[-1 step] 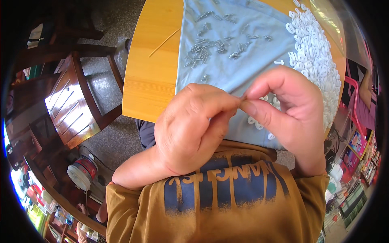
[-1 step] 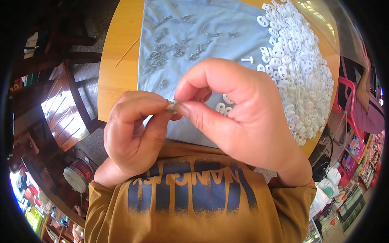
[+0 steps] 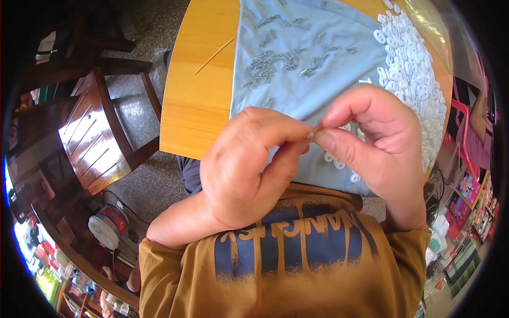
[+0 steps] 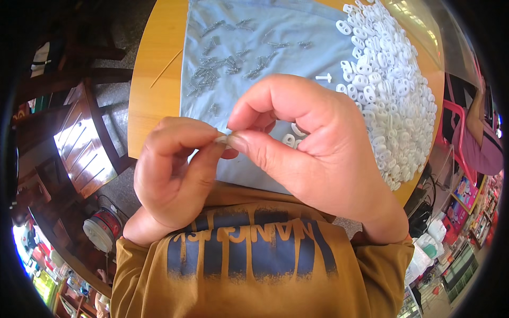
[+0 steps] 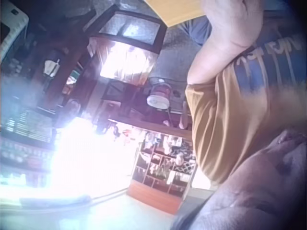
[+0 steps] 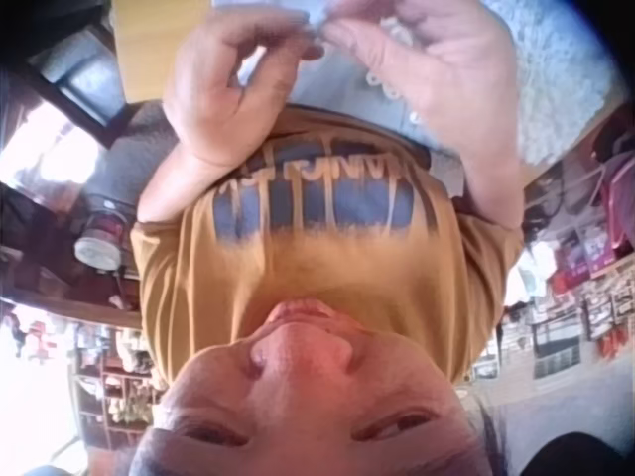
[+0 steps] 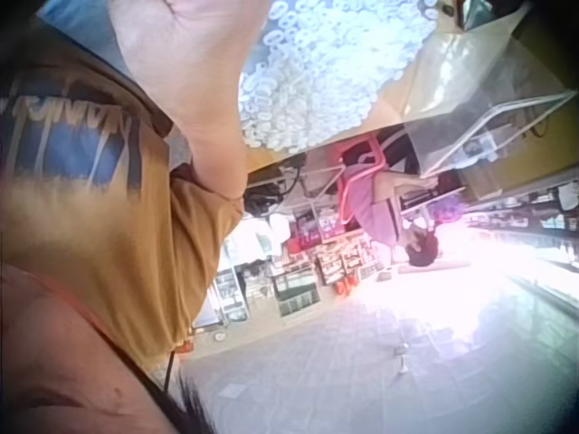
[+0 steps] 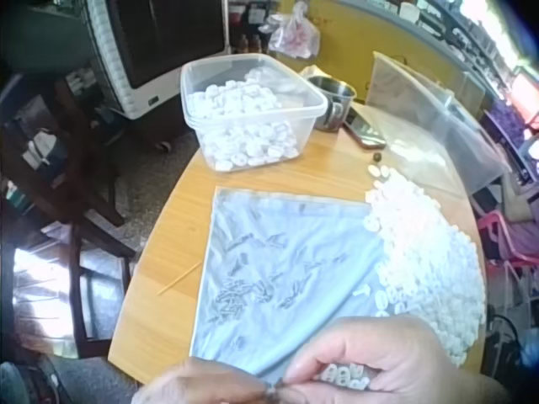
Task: Assembling small white plastic components by inserting metal pins.
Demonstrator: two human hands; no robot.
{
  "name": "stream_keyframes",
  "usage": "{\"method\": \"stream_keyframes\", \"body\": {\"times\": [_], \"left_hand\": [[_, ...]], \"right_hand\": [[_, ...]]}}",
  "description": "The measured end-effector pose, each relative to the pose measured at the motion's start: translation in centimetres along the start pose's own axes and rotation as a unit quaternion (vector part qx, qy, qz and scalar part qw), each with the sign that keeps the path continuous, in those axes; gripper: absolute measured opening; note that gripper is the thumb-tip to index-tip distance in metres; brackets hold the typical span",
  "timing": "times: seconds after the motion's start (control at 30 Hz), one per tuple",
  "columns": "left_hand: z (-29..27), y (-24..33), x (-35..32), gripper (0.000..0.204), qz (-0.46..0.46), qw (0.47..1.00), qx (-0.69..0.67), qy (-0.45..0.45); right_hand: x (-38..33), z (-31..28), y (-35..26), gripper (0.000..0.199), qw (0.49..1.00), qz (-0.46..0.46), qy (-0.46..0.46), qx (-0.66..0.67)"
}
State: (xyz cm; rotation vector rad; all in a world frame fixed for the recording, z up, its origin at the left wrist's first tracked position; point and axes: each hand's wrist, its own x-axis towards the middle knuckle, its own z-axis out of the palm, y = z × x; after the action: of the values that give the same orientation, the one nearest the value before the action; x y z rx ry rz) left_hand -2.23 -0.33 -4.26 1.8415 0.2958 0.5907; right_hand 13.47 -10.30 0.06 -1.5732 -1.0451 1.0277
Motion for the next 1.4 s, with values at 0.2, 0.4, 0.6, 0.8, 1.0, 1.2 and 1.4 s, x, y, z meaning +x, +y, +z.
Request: {"method": "stream_keyframes", "body": {"times": [0.2,0.4,0.6,0.8,1.0,1.2,1.4], "left_hand": [[0.5,1.2,0.4,0.02,-0.239,0.893,-0.366,0.104],[0.4,0.8,0.3,0.021,-0.24,0.88,-0.394,0.115],[0.4,0.9,0.5,0.02,-0.263,0.881,-0.376,0.116],[0.9,1.0,-0.7,0.02,-0.19,0.954,-0.204,0.108],[1.7,1.3,-0.7,0.023,-0.187,0.95,-0.212,0.133],[2.3,1.4,-0.2,0.026,-0.248,0.926,-0.245,0.146],[2.7,1.7,0.8,0.026,-0.175,0.947,-0.242,0.117]], "right_hand": [[-0.2,0.4,0.5,0.016,0.993,0.006,0.031,0.111],[-0.4,0.4,0.2,0.019,0.994,0.0,0.007,0.11],[0.0,0.3,0.5,0.012,0.999,-0.043,-0.005,0.007],[-0.3,2.2,2.0,0.008,0.993,-0.071,0.084,-0.052],[-1.7,3.9,3.1,0.009,0.987,-0.045,0.157,0.01],[-2.1,3.2,3.6,0.01,0.978,-0.101,0.177,-0.053],[-2.4,2.1,2.7,0.01,0.984,-0.053,0.168,0.01]]}}
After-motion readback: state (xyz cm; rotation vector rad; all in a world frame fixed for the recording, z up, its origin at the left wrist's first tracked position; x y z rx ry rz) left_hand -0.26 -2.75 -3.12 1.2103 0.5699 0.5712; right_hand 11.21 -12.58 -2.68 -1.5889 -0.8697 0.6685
